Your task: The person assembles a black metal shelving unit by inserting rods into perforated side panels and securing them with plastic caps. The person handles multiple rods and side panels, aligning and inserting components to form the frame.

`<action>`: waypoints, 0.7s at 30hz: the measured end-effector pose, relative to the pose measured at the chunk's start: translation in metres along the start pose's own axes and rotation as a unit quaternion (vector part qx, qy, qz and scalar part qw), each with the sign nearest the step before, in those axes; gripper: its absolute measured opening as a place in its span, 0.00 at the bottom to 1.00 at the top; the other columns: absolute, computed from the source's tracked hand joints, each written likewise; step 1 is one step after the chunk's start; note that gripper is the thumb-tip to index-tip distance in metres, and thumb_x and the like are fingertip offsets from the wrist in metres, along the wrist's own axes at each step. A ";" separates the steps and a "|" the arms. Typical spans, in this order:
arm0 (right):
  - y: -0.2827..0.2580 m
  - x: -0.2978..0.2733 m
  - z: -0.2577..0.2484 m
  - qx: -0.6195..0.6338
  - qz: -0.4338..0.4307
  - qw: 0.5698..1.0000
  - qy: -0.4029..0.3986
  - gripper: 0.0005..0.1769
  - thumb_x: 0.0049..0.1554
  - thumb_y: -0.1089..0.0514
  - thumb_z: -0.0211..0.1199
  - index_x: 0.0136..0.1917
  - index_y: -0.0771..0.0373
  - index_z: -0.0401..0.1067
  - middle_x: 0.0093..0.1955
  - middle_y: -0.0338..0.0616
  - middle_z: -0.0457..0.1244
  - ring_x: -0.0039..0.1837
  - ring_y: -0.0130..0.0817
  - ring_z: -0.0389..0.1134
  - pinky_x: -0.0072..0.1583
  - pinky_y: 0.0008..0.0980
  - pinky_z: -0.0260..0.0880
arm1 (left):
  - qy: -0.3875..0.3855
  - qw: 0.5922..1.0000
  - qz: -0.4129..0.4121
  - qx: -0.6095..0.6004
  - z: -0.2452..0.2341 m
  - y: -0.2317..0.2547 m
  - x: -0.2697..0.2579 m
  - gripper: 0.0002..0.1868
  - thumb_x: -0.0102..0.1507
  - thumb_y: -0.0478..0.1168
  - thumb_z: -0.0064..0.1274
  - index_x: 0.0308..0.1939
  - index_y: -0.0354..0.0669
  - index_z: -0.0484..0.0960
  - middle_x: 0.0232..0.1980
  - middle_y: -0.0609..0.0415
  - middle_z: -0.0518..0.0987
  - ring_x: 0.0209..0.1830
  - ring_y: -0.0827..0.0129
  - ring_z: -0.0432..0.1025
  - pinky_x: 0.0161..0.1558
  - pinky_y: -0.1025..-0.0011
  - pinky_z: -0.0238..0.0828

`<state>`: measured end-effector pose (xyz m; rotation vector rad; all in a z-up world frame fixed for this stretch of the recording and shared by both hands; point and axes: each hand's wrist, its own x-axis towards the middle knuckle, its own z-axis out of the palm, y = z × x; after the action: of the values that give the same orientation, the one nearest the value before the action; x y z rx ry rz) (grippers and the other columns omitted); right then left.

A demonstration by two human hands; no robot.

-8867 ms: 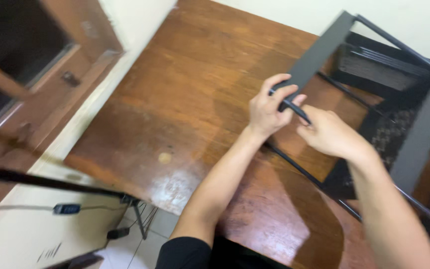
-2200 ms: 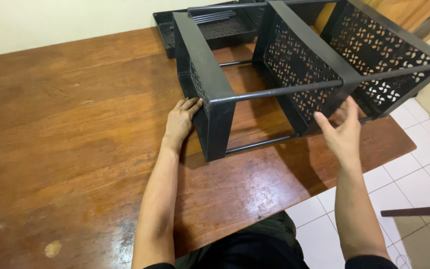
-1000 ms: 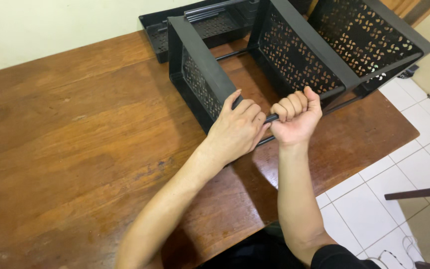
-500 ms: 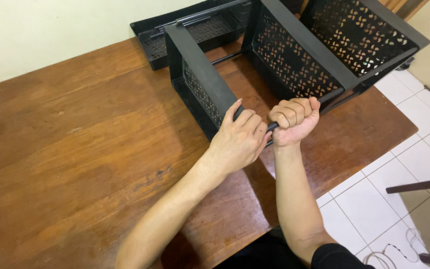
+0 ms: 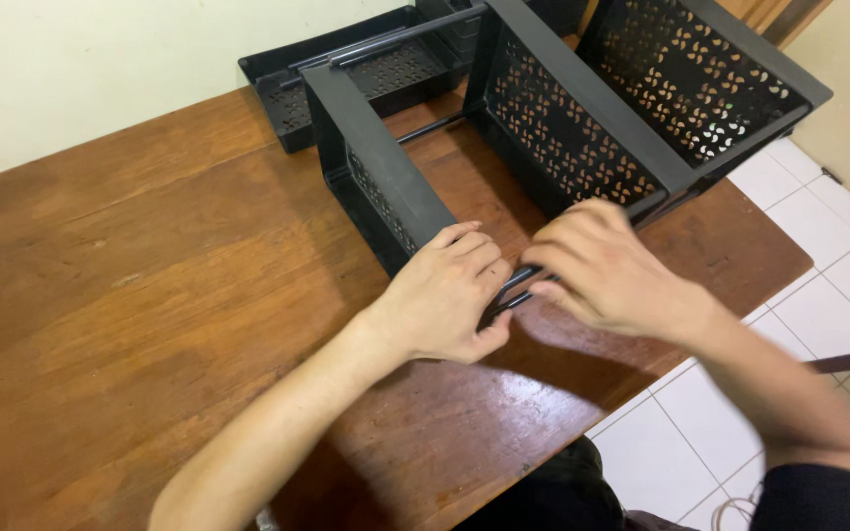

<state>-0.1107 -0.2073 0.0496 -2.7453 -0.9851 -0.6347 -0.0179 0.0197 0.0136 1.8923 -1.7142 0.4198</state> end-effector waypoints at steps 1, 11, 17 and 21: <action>0.005 0.010 -0.003 0.054 0.001 0.996 -0.077 0.12 0.57 0.54 0.63 0.46 0.65 0.69 0.40 0.50 0.63 0.45 0.48 0.66 0.50 0.46 0.65 | -0.017 1.000 0.002 -0.024 -0.004 -0.003 0.002 0.17 0.55 0.47 0.58 0.36 0.35 0.80 0.39 0.45 0.78 0.48 0.53 0.74 0.68 0.56 0.62; 0.062 0.047 0.023 0.243 0.102 0.810 -0.524 0.18 0.49 0.53 0.67 0.28 0.67 0.65 0.23 0.50 0.62 0.28 0.49 0.67 0.35 0.49 0.65 | 0.001 0.997 -0.030 -0.070 0.007 -0.007 -0.002 0.12 0.62 0.44 0.58 0.41 0.37 0.83 0.43 0.48 0.80 0.51 0.56 0.74 0.67 0.58 0.63; 0.039 -0.004 0.052 -0.033 0.008 0.995 -0.090 0.10 0.60 0.59 0.65 0.38 0.64 0.73 0.29 0.44 0.65 0.31 0.44 0.69 0.32 0.45 0.67 | 0.026 0.997 -0.035 -0.059 0.007 -0.008 -0.002 0.14 0.61 0.44 0.59 0.42 0.36 0.82 0.44 0.48 0.80 0.52 0.56 0.74 0.68 0.57 0.63; 0.053 0.006 0.043 0.055 0.084 0.949 -0.298 0.14 0.50 0.52 0.68 0.30 0.60 0.70 0.24 0.45 0.65 0.29 0.49 0.68 0.32 0.48 0.68 | 0.025 0.997 -0.035 -0.063 0.009 -0.009 0.001 0.14 0.60 0.44 0.59 0.42 0.36 0.83 0.42 0.48 0.79 0.51 0.56 0.73 0.67 0.58 0.63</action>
<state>-0.0579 -0.2324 0.0131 -2.9244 -0.8246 0.2940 -0.0102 0.0142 0.0053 1.8299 -1.5986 0.3229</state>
